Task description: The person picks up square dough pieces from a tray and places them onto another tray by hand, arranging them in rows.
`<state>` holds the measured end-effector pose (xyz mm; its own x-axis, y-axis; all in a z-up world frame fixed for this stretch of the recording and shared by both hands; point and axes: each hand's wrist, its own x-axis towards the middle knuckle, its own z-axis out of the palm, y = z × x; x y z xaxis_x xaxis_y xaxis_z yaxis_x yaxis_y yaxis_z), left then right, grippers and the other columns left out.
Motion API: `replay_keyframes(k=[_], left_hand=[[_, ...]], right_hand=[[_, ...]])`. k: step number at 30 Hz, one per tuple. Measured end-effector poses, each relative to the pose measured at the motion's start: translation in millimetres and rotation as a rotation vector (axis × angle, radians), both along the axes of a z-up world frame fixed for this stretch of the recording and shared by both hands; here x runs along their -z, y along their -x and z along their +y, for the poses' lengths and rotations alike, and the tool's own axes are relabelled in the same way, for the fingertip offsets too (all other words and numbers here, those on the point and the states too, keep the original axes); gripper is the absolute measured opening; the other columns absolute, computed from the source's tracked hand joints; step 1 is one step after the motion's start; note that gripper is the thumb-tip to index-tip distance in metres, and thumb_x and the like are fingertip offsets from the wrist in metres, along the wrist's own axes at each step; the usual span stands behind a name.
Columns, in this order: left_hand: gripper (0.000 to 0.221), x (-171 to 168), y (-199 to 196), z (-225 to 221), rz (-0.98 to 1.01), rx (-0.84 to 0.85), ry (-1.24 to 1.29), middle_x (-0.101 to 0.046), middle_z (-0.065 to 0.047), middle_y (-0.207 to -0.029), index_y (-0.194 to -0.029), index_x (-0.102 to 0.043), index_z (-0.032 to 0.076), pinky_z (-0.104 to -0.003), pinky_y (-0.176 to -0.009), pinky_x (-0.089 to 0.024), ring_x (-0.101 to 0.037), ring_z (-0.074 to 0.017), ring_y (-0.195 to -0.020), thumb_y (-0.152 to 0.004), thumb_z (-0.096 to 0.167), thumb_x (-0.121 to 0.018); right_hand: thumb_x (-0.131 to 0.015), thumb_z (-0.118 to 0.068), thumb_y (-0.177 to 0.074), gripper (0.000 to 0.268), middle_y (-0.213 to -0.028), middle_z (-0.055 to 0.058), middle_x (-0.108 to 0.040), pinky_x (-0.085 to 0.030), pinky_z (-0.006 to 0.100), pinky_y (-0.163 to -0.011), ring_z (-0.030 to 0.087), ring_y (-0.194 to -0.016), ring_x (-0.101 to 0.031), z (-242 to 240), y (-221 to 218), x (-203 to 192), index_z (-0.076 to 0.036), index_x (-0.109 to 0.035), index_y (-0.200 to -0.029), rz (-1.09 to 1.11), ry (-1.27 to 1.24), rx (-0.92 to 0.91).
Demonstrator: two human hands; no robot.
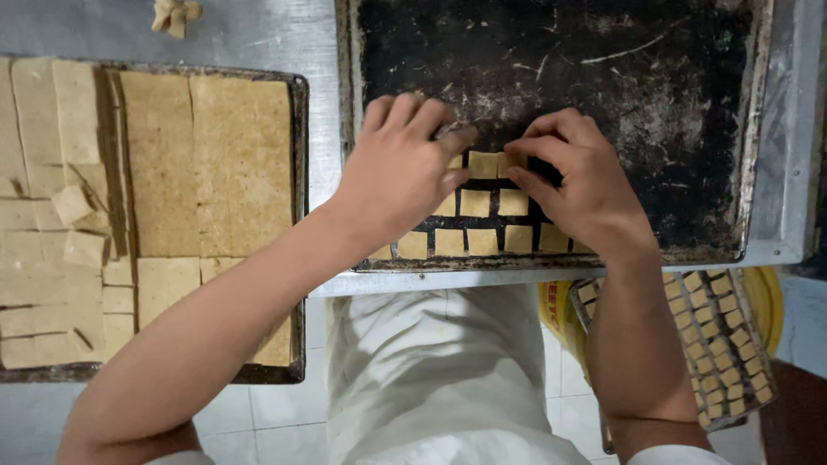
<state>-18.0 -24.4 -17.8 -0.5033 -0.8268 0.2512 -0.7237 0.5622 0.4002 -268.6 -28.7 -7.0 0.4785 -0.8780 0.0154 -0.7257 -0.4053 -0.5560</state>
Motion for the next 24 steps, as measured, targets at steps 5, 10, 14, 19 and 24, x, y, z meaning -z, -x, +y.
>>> replay_keyframes(k=[5,10,14,19,24], left_hand=[[0.023,11.8,11.0,-2.1,0.007,-0.002,-0.058,-0.063,-0.011,-0.116,-0.108,-0.079,0.017,-0.049,-0.107,-0.037,-0.052,-0.0305,-0.120,-0.091,0.031,-0.074],[0.057,-5.9,-0.2,2.0,-0.001,-0.030,-0.026,-0.062,-0.015,-0.111,-0.132,-0.071,0.007,-0.052,-0.099,-0.037,-0.053,-0.0328,-0.113,-0.082,0.034,-0.076],[0.050,-37.3,-66.5,18.6,0.074,-0.135,0.075,-0.064,-0.013,-0.121,-0.136,-0.067,0.007,-0.047,-0.106,-0.042,-0.057,-0.0322,-0.122,-0.092,0.030,-0.075],[0.031,-72.6,-181.3,74.4,-0.062,-0.301,0.013,-0.067,-0.013,-0.128,-0.133,-0.067,0.006,-0.047,-0.107,-0.046,-0.062,-0.0336,-0.120,-0.104,0.018,-0.069],[0.033,-67.3,-201.9,128.9,-0.049,-0.330,-0.137,-0.067,-0.011,-0.121,-0.124,-0.072,0.007,-0.047,-0.102,-0.043,-0.061,-0.0318,-0.113,-0.093,0.017,-0.070]], right_hand=[[-0.082,-0.013,-0.089,0.028,-0.119,0.012,-0.065,-0.055,0.040,-0.090,0.029,-0.108,-0.066,2.1,-0.2,-1.8,-0.004,-0.075,-0.115,0.021,-0.027,0.035],[-0.078,-0.006,-0.090,0.034,-0.123,0.016,-0.066,-0.054,0.041,-0.093,0.031,-0.112,-0.065,4.8,-16.4,-24.6,-0.003,-0.074,-0.124,0.147,0.002,0.046],[-0.071,0.002,-0.092,0.030,-0.119,0.020,-0.065,-0.055,0.040,-0.082,0.030,-0.101,-0.068,16.0,-42.5,-45.5,0.001,-0.071,-0.122,0.094,0.051,0.070],[-0.076,-0.008,-0.098,0.022,-0.118,0.013,-0.068,-0.059,0.035,-0.078,0.023,-0.097,-0.069,37.2,-94.6,-37.8,-0.004,-0.075,-0.119,-0.048,-0.064,0.031],[-0.077,-0.010,-0.092,0.021,-0.103,0.012,-0.067,-0.056,0.034,-0.069,0.022,-0.084,-0.068,60.2,-162.9,-30.5,-0.003,-0.073,-0.111,-0.289,-0.118,-0.211]])
